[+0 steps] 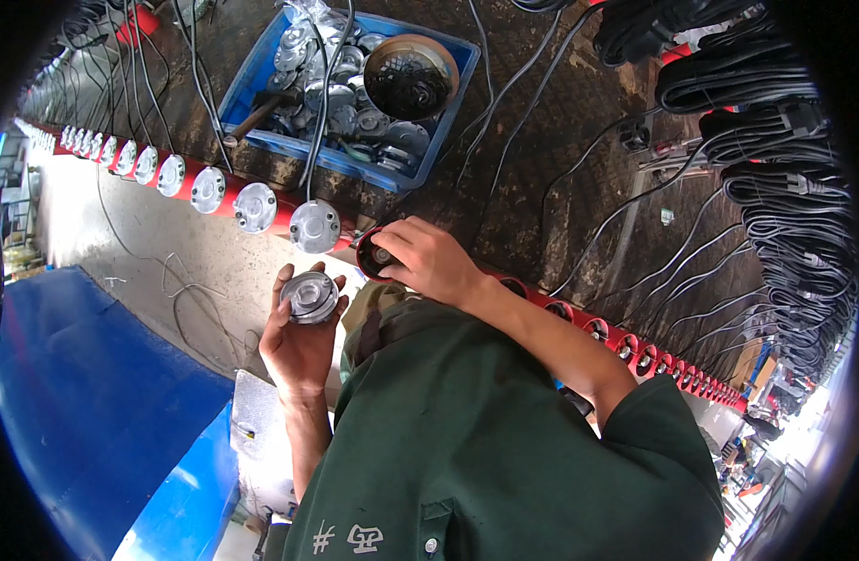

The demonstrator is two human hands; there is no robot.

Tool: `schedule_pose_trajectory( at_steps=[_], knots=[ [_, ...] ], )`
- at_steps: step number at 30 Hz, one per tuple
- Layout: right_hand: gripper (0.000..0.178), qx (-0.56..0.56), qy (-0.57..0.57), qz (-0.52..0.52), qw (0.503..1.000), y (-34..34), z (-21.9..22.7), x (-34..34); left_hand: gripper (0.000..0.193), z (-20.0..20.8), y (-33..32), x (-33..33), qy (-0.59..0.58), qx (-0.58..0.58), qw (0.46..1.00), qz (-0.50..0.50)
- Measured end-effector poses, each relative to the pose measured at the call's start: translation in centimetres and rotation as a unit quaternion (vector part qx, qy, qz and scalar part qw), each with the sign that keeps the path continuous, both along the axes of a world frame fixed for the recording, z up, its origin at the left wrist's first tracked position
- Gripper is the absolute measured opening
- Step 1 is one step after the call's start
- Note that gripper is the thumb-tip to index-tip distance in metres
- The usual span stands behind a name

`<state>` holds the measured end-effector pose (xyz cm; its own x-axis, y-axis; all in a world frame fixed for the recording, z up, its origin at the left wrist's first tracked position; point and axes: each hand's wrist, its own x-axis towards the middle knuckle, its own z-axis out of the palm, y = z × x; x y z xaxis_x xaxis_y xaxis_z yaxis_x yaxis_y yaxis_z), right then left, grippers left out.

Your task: The person assembles electronic components by taking circular parts from a blue bin, fitting them onto red cylindrical units on a production line, and securing them with a hammer and a handheld press tool.

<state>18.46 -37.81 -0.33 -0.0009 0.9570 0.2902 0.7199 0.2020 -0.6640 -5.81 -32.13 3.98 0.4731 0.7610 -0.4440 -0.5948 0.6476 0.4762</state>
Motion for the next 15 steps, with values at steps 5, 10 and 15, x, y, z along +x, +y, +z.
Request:
schedule_pose_trajectory(
  at_steps=[5, 10, 15],
  knots=[
    [0.055, 0.033, -0.003, -0.033, 0.999, -0.2, 2.7, -0.3, 0.059, 0.3, -0.2, 0.6, -0.002, -0.015, 1.000, -0.018],
    [0.053, 0.038, -0.045, 0.058, 0.997, -0.8, 3.6, -1.4, 0.051, -1.0, -1.8, 0.8, 0.001, -0.077, 0.996, -0.048],
    [0.047, -0.033, 0.161, 0.001, 0.986, -2.4, 4.6, -1.4, 0.074, 1.1, -1.5, 1.9, -0.011, -0.062, 0.990, -0.124]
  ],
)
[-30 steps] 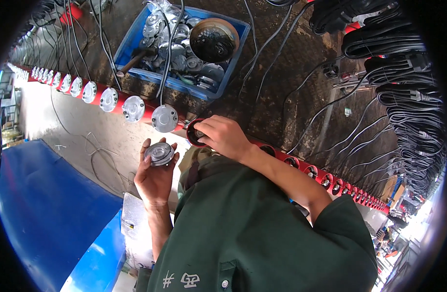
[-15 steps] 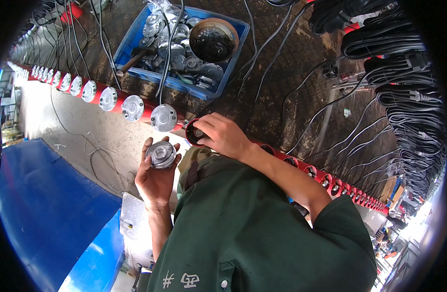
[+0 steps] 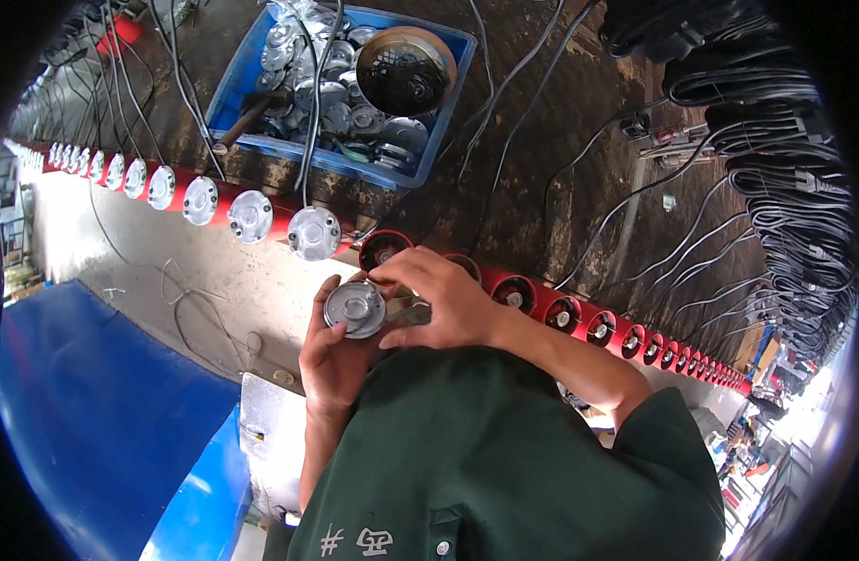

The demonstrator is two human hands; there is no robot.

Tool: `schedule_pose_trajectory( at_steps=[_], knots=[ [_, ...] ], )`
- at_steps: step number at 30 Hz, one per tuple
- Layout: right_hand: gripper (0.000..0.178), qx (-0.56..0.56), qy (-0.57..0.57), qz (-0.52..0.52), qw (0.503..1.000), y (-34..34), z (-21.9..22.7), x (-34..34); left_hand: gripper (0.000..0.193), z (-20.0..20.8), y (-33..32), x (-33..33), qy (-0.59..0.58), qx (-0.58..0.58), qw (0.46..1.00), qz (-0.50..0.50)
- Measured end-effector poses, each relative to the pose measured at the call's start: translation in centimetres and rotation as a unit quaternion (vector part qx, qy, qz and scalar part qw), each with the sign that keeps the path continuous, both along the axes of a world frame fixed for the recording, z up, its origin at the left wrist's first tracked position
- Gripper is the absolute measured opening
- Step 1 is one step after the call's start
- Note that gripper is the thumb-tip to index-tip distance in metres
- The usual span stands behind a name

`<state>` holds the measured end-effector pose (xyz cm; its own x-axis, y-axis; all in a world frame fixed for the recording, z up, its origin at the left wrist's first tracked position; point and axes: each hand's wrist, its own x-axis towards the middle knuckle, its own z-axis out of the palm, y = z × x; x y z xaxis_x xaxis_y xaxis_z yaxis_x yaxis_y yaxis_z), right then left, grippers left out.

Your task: The person assembles electronic components by taking circular parts from a blue bin, fitting them onto red cylindrical units on a production line, and securing them with a hammer and a handheld press tool.

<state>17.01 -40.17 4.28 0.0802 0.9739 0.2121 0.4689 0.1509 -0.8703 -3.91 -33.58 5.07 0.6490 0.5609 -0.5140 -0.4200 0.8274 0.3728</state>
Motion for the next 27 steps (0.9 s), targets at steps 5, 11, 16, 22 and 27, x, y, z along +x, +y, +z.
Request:
schedule_pose_trajectory(
  at_steps=[5, 11, 16, 22, 27],
  knots=[
    [0.033, -0.112, 0.083, -0.093, 0.986, 0.7, 2.3, -1.3, 0.083, 2.0, 0.9, 0.8, 0.005, 0.006, 0.997, -0.081],
    [0.018, -0.050, 0.045, -0.107, 0.992, 1.6, 2.7, -0.7, 0.089, 2.8, 1.0, 1.2, -0.015, 0.065, 0.993, -0.094],
    [0.017, -0.110, 0.073, -0.061, 0.989, 1.2, 3.7, 0.1, 0.087, 3.2, 1.0, 0.2, 0.021, 0.078, 0.990, -0.117],
    [0.016, -0.178, 0.018, -0.089, 0.980, 0.1, 2.7, -0.7, 0.096, 2.1, -0.7, -0.3, 0.025, 0.093, 0.994, -0.054],
    [0.025, -0.195, 0.118, -0.123, 0.966, -1.2, 2.0, -3.0, 0.097, 1.6, -1.8, 0.2, 0.000, 0.034, 0.999, 0.034]
  ],
)
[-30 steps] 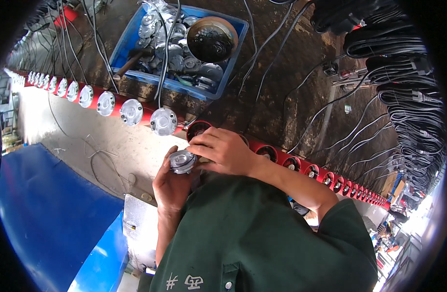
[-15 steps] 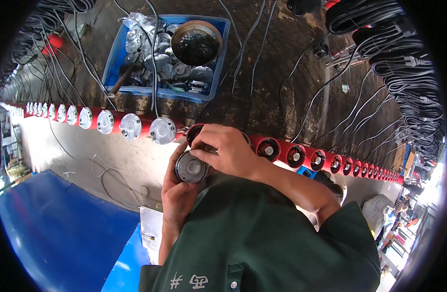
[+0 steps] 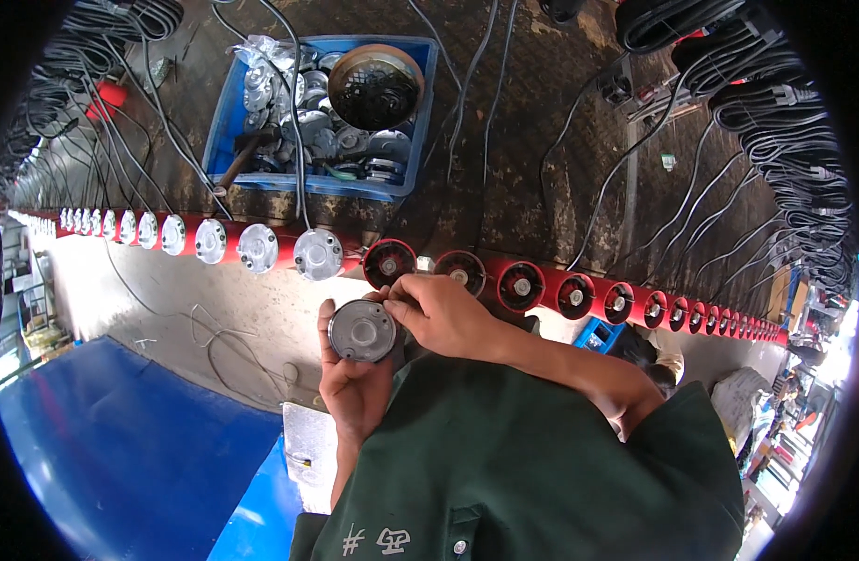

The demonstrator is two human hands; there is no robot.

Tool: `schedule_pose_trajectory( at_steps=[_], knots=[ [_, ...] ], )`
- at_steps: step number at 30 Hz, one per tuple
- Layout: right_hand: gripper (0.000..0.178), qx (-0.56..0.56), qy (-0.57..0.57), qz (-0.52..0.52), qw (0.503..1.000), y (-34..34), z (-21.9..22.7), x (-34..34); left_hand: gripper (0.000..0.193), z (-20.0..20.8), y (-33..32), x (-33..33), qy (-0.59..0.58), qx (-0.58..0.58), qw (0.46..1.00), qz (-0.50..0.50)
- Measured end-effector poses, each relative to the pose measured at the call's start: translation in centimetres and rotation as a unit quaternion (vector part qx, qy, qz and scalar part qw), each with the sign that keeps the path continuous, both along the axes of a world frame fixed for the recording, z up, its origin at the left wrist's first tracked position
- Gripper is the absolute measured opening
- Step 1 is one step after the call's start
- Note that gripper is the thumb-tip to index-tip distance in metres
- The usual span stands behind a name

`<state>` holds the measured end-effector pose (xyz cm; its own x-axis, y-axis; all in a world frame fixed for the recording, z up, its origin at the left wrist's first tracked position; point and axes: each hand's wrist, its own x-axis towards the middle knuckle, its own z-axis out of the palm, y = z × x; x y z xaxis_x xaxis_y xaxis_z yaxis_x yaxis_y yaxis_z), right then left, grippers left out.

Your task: The person assembles electronic components by taking circular parts from a blue bin, fitting them onto red cylindrical units on a production line, and securing them with a hammer and a handheld press tool.

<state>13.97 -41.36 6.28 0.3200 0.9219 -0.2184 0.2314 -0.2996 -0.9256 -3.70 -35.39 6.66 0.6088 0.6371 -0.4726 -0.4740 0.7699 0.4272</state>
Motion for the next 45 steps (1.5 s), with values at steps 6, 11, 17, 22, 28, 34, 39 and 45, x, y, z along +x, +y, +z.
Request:
schedule_pose_trajectory(
  at_steps=[6, 11, 17, 22, 28, 34, 39, 45],
  knots=[
    [0.029, -0.079, 0.192, 0.009, 0.978, -0.9, -0.2, -1.0, 0.088, 0.2, 0.0, 1.2, -0.030, 0.024, 0.997, 0.070],
    [0.027, -0.102, 0.180, 0.053, 0.977, -0.6, 2.2, -0.2, 0.080, 0.8, 1.3, 1.4, -0.050, 0.021, 0.997, 0.048],
    [0.044, 0.149, -0.216, 0.055, 0.963, -1.1, 1.1, 1.1, 0.073, -0.2, 1.1, -0.7, -0.046, -0.040, 0.996, -0.058],
    [0.033, 0.187, -0.191, 0.103, 0.958, -2.3, 0.3, 2.4, 0.061, -1.0, 1.0, -1.1, -0.048, -0.111, 0.974, -0.192],
    [0.032, -0.095, 0.083, -0.135, 0.983, -0.9, -1.2, 4.9, 0.061, -2.9, 3.2, 0.2, 0.351, 0.440, 0.805, -0.186],
    [0.029, -0.110, 0.053, -0.081, 0.989, 2.0, -3.0, 4.6, 0.100, -5.1, 4.9, 2.3, 0.343, 0.500, 0.774, -0.182],
    [0.029, -0.126, 0.020, -0.054, 0.990, 2.8, -3.2, 4.2, 0.104, -6.5, 5.4, 3.0, 0.314, 0.513, 0.780, -0.174],
    [0.025, -0.144, 0.021, -0.052, 0.988, 2.5, -2.1, 4.9, 0.101, -7.0, 5.1, 3.3, 0.303, 0.511, 0.790, -0.152]
  ],
)
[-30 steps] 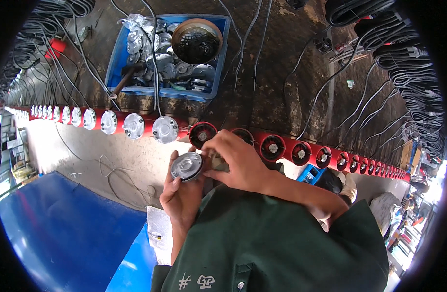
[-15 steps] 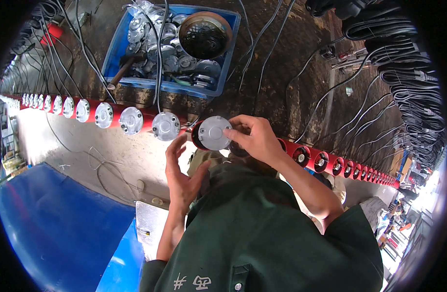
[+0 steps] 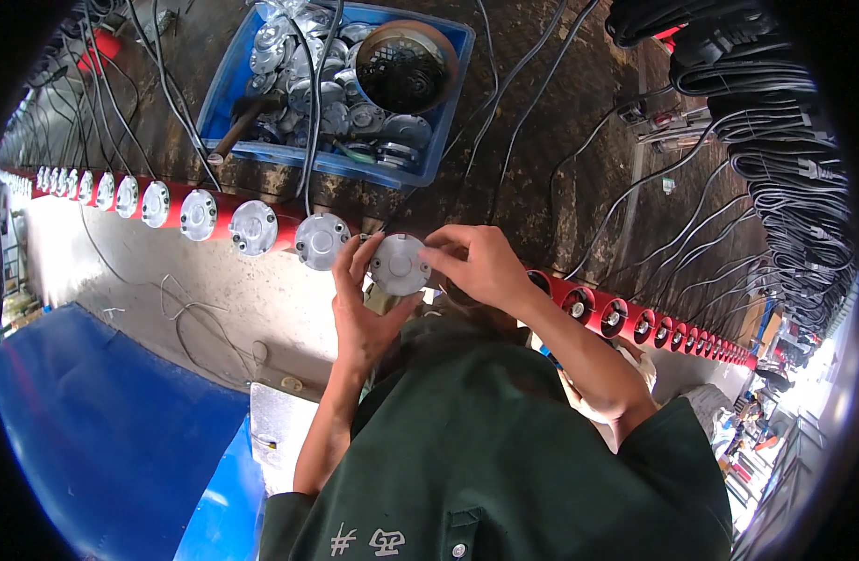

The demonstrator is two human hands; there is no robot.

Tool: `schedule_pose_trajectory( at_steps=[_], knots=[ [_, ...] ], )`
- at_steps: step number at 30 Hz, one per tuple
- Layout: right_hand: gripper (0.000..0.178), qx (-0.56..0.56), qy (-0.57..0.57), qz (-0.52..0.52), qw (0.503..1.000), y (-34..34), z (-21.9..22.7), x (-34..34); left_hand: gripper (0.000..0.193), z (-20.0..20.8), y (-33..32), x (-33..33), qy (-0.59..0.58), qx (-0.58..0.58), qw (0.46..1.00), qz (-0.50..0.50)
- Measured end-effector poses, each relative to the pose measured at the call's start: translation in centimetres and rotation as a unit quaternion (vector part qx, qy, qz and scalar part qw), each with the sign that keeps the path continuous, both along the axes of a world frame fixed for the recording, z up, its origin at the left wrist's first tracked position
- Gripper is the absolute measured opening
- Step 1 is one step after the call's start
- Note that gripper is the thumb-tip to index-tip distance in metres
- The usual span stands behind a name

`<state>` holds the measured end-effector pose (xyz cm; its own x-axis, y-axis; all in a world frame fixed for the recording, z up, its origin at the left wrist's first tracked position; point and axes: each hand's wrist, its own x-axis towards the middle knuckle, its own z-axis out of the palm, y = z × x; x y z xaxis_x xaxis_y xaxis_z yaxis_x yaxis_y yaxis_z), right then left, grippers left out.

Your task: The person assembles electronic components by taking circular parts from a blue bin, fitting them onto red cylindrical units on a production line, and securing them with a hammer and a handheld press tool.

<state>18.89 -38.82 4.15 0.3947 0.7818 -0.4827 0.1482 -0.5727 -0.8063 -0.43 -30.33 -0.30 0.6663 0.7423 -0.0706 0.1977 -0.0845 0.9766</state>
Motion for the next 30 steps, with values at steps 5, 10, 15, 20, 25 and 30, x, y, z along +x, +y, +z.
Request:
schedule_pose_trajectory(
  at_steps=[5, 10, 15, 20, 25, 30],
  knots=[
    [0.028, 0.102, -0.262, 0.107, 0.954, -1.6, -2.7, 1.8, 0.099, -0.7, -0.4, 0.3, 0.014, 0.035, 0.999, 0.002],
    [0.041, 0.006, -0.029, 0.077, 0.997, -1.5, -2.6, 1.3, 0.093, -0.6, -0.9, 0.4, 0.005, -0.003, 1.000, 0.022],
    [0.040, 0.010, -0.028, 0.065, 0.997, -1.8, -3.2, 1.3, 0.091, -0.7, -1.0, 0.5, -0.004, -0.007, 1.000, 0.021],
    [0.040, 0.019, -0.034, 0.060, 0.997, -1.8, -3.3, 1.2, 0.089, -1.1, -1.0, 0.4, -0.021, -0.018, 0.999, 0.023],
    [0.040, 0.026, -0.035, 0.053, 0.998, -2.0, -4.0, 1.1, 0.086, -1.2, -1.1, 0.5, -0.037, -0.007, 0.999, 0.030],
    [0.042, 0.038, -0.027, 0.039, 0.998, -2.1, -4.8, 1.0, 0.088, -1.4, -1.3, 0.6, -0.055, -0.055, 0.996, 0.040]
  ],
)
